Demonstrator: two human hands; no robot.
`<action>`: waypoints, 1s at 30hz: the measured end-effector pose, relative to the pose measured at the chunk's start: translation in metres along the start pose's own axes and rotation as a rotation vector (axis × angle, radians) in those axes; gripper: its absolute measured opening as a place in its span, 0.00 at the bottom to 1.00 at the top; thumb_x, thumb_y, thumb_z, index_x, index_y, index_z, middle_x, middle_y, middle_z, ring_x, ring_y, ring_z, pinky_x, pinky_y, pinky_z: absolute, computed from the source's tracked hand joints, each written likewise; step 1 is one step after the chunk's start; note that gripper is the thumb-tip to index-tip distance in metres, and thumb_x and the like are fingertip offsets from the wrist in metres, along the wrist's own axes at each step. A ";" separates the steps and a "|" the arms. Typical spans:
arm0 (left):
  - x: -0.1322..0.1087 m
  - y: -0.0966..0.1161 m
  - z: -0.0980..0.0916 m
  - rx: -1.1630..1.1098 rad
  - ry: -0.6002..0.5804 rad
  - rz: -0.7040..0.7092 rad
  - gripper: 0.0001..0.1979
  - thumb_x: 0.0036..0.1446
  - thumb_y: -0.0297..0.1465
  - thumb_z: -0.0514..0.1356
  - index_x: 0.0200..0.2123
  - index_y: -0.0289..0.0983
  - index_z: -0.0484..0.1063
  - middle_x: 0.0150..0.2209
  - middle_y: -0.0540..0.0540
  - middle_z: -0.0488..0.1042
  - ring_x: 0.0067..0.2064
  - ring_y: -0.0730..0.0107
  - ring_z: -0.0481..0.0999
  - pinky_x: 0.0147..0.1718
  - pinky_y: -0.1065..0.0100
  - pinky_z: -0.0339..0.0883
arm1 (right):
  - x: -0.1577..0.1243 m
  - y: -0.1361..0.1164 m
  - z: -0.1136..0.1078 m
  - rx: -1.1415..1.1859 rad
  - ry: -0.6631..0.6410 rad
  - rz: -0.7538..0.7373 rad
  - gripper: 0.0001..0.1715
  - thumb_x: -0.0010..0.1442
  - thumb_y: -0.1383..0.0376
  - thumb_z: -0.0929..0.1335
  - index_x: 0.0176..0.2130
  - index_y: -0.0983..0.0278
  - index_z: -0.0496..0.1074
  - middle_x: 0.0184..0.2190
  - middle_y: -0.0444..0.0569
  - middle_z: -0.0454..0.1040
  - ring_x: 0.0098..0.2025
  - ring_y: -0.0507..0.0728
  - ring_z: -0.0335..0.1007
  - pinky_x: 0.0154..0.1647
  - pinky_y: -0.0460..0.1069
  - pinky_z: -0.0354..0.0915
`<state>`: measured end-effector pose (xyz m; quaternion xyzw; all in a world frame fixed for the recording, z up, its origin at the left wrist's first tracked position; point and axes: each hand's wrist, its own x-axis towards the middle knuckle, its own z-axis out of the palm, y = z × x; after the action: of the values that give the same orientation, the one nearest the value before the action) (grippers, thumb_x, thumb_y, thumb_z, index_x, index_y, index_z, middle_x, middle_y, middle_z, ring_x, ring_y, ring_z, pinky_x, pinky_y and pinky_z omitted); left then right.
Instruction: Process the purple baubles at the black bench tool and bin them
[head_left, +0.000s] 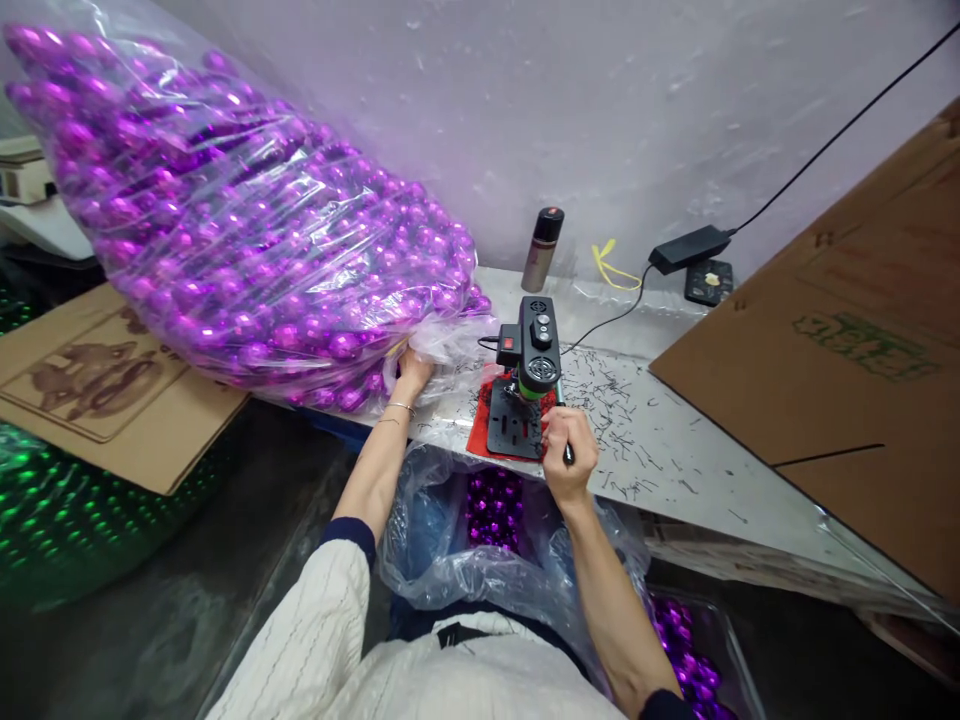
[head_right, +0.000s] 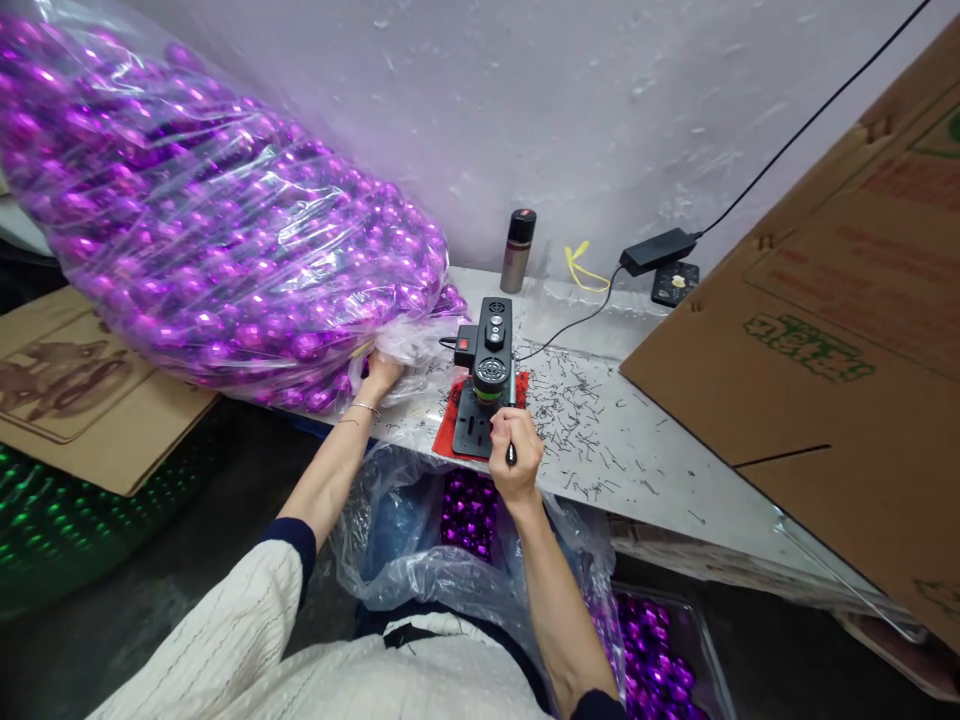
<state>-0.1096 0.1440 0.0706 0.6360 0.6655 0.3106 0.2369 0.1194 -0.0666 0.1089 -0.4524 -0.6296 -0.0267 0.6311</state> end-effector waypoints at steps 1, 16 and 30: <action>-0.001 0.002 0.000 -0.026 -0.009 -0.004 0.22 0.53 0.18 0.60 0.53 0.25 0.72 0.60 0.27 0.71 0.68 0.40 0.62 0.68 0.44 0.48 | 0.000 0.000 0.000 0.000 0.000 0.001 0.17 0.67 0.72 0.61 0.26 0.60 0.64 0.27 0.44 0.70 0.32 0.53 0.69 0.34 0.50 0.64; -0.097 0.011 -0.026 -0.942 -0.293 -0.309 0.17 0.64 0.40 0.61 0.53 0.39 0.73 0.44 0.43 0.81 0.42 0.62 0.83 0.43 0.63 0.77 | 0.002 0.001 -0.001 -0.002 -0.016 -0.018 0.15 0.67 0.73 0.61 0.29 0.60 0.65 0.28 0.44 0.70 0.32 0.52 0.69 0.34 0.49 0.64; -0.168 0.030 0.043 -1.355 -0.529 -0.544 0.18 0.61 0.38 0.66 0.53 0.40 0.73 0.36 0.48 0.82 0.31 0.70 0.82 0.31 0.72 0.75 | 0.003 0.001 -0.005 -0.033 -0.056 -0.014 0.14 0.68 0.69 0.61 0.30 0.60 0.66 0.29 0.46 0.73 0.33 0.53 0.70 0.35 0.51 0.65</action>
<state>-0.0449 -0.0182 0.0487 0.2197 0.3841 0.4185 0.7931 0.1243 -0.0670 0.1113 -0.4589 -0.6496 -0.0286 0.6055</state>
